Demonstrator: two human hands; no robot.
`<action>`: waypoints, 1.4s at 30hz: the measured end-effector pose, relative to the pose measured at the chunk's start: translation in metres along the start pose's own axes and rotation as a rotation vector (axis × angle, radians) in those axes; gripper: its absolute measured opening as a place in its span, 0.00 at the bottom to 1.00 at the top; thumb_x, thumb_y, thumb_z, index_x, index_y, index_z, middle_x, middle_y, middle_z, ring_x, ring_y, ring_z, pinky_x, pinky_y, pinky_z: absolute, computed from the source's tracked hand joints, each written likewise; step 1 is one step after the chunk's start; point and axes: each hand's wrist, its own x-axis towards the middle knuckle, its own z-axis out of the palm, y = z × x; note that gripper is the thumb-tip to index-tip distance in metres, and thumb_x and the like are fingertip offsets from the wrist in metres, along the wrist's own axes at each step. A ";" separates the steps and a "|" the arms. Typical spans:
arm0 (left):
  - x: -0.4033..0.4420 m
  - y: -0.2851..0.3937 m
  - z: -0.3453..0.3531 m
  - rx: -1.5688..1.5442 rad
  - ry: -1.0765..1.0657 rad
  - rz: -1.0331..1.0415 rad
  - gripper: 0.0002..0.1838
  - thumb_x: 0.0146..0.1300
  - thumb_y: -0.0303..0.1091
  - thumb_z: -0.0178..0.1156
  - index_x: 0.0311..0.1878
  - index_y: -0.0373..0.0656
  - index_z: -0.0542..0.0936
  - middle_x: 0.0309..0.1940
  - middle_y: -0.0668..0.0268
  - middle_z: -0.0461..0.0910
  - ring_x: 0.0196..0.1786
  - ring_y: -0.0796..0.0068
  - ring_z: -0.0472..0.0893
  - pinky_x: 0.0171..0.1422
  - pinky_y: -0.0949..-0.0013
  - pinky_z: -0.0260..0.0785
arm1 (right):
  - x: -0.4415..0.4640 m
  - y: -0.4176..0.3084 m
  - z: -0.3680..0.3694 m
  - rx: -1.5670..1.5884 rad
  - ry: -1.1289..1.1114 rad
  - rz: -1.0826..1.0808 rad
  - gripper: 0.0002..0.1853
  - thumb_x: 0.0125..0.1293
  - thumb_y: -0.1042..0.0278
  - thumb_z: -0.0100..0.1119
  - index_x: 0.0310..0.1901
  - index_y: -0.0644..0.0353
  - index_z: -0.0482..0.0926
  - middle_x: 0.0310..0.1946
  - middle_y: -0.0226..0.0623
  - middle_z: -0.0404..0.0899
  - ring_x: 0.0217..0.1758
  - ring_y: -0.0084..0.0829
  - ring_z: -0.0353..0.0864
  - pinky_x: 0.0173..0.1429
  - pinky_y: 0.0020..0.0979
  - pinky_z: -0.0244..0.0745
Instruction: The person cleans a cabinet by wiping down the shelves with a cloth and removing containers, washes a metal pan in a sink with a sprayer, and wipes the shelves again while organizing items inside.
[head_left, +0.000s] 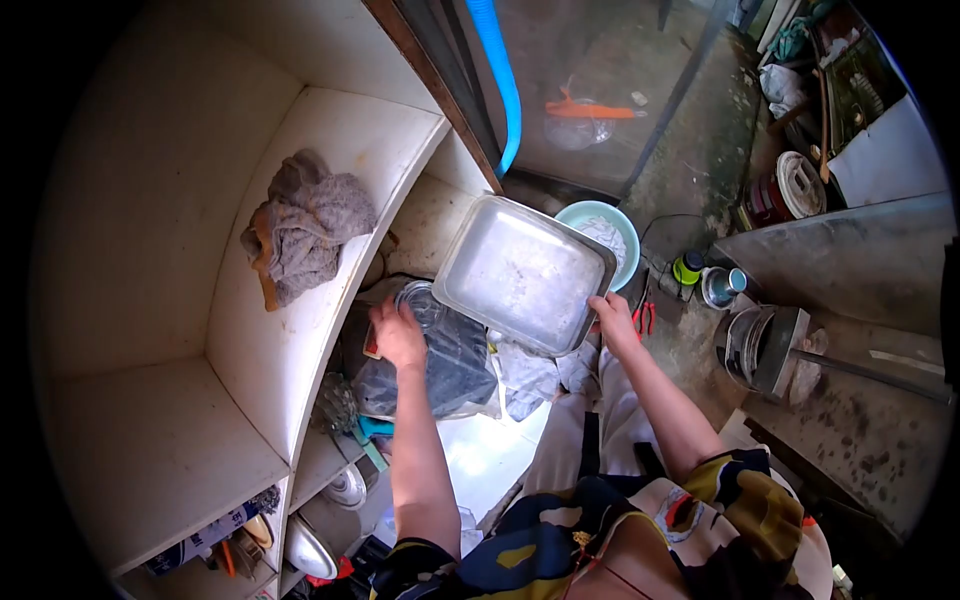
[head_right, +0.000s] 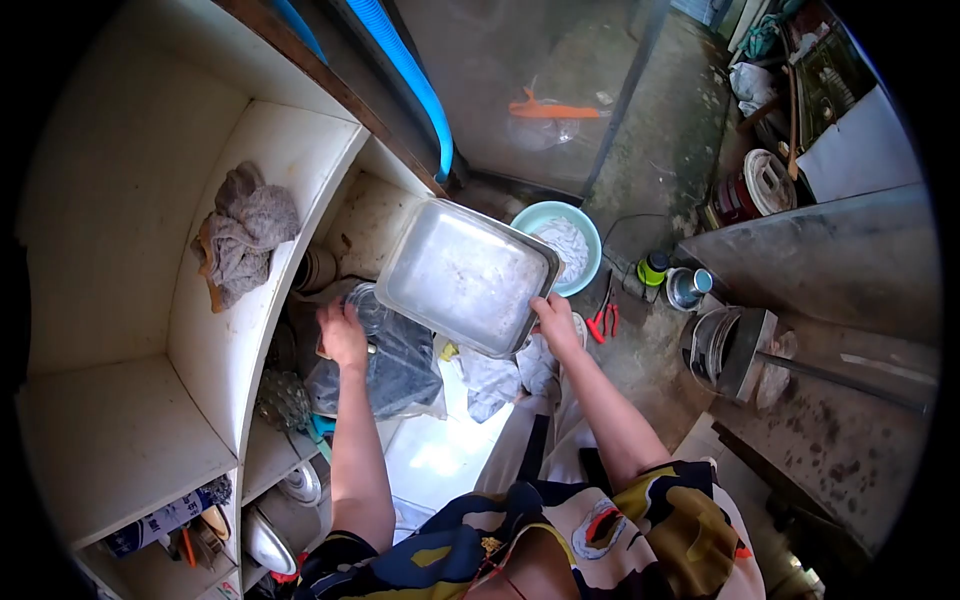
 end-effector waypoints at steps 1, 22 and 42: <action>0.003 0.001 0.008 -0.104 0.089 0.245 0.17 0.61 0.36 0.55 0.51 0.38 0.75 0.43 0.47 0.74 0.48 0.49 0.74 0.49 0.55 0.68 | -0.003 -0.004 0.001 -0.001 0.005 -0.023 0.16 0.61 0.63 0.49 0.41 0.70 0.74 0.31 0.36 0.76 0.31 0.26 0.76 0.26 0.28 0.76; -0.058 -0.051 -0.048 -1.455 -0.152 -0.493 0.03 0.66 0.34 0.54 0.40 0.47 0.74 0.36 0.66 0.80 0.32 0.73 0.79 0.35 0.71 0.75 | -0.022 -0.038 -0.044 -0.289 0.385 -0.437 0.27 0.70 0.48 0.40 0.31 0.68 0.74 0.24 0.37 0.73 0.30 0.26 0.67 0.38 0.29 0.64; -0.093 -0.104 -0.057 -1.705 -0.185 -0.477 0.04 0.65 0.33 0.55 0.39 0.45 0.76 0.37 0.66 0.79 0.38 0.75 0.78 0.40 0.73 0.73 | -0.043 -0.027 -0.067 0.292 0.139 -0.351 0.27 0.70 0.48 0.41 0.44 0.69 0.76 0.38 0.35 0.78 0.42 0.22 0.74 0.49 0.25 0.67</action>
